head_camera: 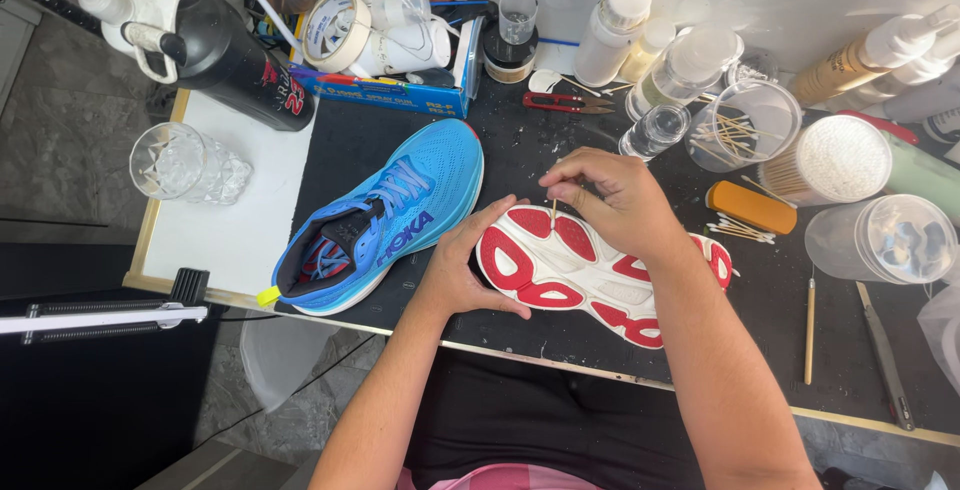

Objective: The person uses a cotton swab to clean the red and white outsole of a blue Hoka running shoe. They meticulously wipe the grooves and edges of the sole, then rotate the shoe to clean the side and heel areas. The person occasionally dips the swab into a glass of water to refresh it.

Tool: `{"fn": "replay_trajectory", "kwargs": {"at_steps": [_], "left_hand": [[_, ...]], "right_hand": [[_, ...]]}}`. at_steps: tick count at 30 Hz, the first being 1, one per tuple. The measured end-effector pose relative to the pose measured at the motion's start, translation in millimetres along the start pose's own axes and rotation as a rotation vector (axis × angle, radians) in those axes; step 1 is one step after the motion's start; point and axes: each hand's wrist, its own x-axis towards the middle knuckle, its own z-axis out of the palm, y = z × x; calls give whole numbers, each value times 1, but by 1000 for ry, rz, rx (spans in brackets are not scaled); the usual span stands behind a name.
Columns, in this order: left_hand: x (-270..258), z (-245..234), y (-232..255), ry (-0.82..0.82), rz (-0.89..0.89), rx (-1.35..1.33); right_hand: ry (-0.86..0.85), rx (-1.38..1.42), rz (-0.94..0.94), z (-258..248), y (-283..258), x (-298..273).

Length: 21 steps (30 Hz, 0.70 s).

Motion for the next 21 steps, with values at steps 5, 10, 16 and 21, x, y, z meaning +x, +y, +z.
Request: {"fn": "replay_trajectory", "kwargs": {"at_steps": [5,10,16,21], "left_hand": [[1,-3,5,-19,4,-15],[3,-7,17,-53,-38,-107],[2,4,40,51,-341,-285],[9,7,62,99,-386,-255]], "right_hand": [[63,20,-89,-2,0,-3],[-90,-16,-128,-1,-6,-1],[104,112,-196,1,-2,-10],[521,224,-334,-19,11,-59]]}}
